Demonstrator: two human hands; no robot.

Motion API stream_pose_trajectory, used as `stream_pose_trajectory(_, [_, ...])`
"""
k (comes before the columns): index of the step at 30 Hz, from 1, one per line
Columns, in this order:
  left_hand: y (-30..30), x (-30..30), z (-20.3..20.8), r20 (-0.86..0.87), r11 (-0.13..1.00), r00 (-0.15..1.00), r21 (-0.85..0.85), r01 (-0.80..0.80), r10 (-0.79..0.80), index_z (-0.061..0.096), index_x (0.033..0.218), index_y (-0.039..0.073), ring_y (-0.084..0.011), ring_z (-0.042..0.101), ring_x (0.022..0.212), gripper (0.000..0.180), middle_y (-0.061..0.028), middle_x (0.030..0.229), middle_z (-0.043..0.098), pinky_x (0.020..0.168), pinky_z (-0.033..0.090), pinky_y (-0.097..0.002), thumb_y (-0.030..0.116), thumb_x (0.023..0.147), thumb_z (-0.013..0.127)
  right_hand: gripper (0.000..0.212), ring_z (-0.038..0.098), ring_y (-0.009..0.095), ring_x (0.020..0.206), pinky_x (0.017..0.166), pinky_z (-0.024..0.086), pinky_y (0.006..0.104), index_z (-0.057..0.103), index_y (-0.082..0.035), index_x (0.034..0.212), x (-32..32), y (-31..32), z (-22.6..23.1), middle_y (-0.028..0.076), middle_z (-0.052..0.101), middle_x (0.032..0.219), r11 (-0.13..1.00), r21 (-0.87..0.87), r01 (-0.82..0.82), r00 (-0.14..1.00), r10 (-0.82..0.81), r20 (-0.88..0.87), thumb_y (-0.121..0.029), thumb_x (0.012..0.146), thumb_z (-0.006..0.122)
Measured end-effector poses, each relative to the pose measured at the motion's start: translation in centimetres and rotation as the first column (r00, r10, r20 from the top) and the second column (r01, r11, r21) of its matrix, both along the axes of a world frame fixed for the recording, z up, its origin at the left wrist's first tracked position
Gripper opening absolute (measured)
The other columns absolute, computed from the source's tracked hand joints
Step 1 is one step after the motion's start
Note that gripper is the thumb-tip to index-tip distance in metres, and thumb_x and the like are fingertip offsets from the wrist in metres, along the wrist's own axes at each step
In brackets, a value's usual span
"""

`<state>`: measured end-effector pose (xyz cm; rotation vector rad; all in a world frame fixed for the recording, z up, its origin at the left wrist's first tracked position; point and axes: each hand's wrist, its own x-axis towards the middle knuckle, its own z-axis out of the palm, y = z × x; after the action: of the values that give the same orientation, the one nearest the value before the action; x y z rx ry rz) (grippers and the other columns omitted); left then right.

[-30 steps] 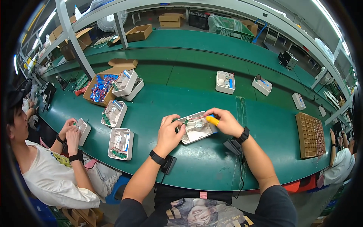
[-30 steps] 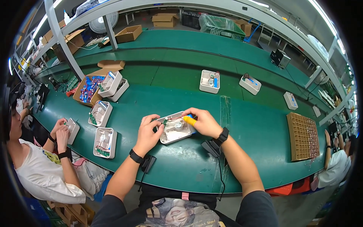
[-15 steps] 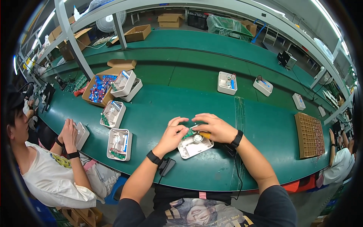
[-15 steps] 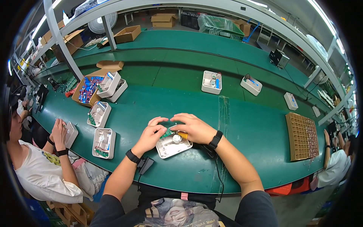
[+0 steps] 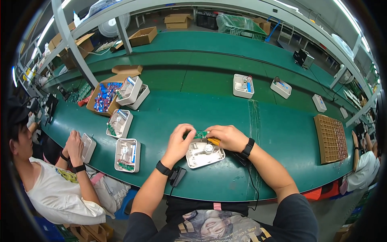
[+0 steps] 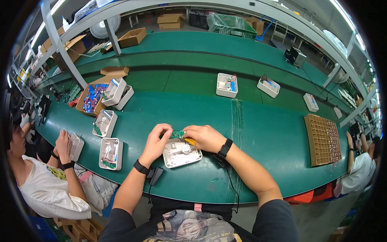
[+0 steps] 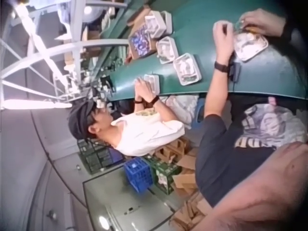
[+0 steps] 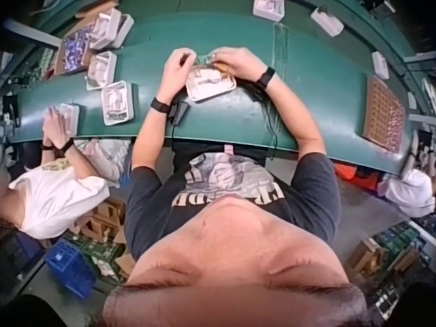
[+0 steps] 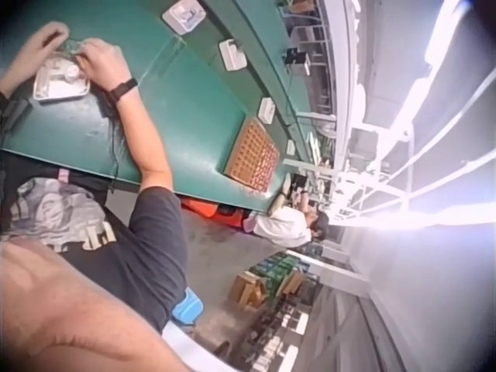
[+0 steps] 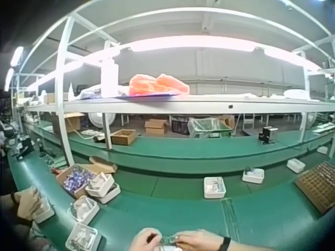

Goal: The person assembles electronic devices by placing a circuit board and a battery into a plastic housing, connecting wires with a tool, and setting the completed unit aside on the table.

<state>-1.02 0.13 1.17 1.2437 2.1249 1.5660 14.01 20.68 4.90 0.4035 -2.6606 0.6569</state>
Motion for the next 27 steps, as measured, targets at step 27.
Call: stream_pose_trajectory(27, [-0.3, 1.9, 1.0, -0.117, 0.984, 0.988, -0.158, 0.080, -0.099, 0.064, 0.133, 0.002, -0.0337, 0.073, 0.114, 0.054, -0.0194, 0.125, 0.074, 0.096, 0.057, -0.0408, 0.023, 0.087, 0.082, 0.030, 0.066, 0.035, 0.123, 0.103, 0.056, 0.0429, 0.070, -0.003, 0.110, -0.1, 1.3, 0.3, 0.014, 0.070, 0.134, 0.993, -0.105, 0.043, 0.991, -0.030, 0.129, 0.006, 0.081, 0.070])
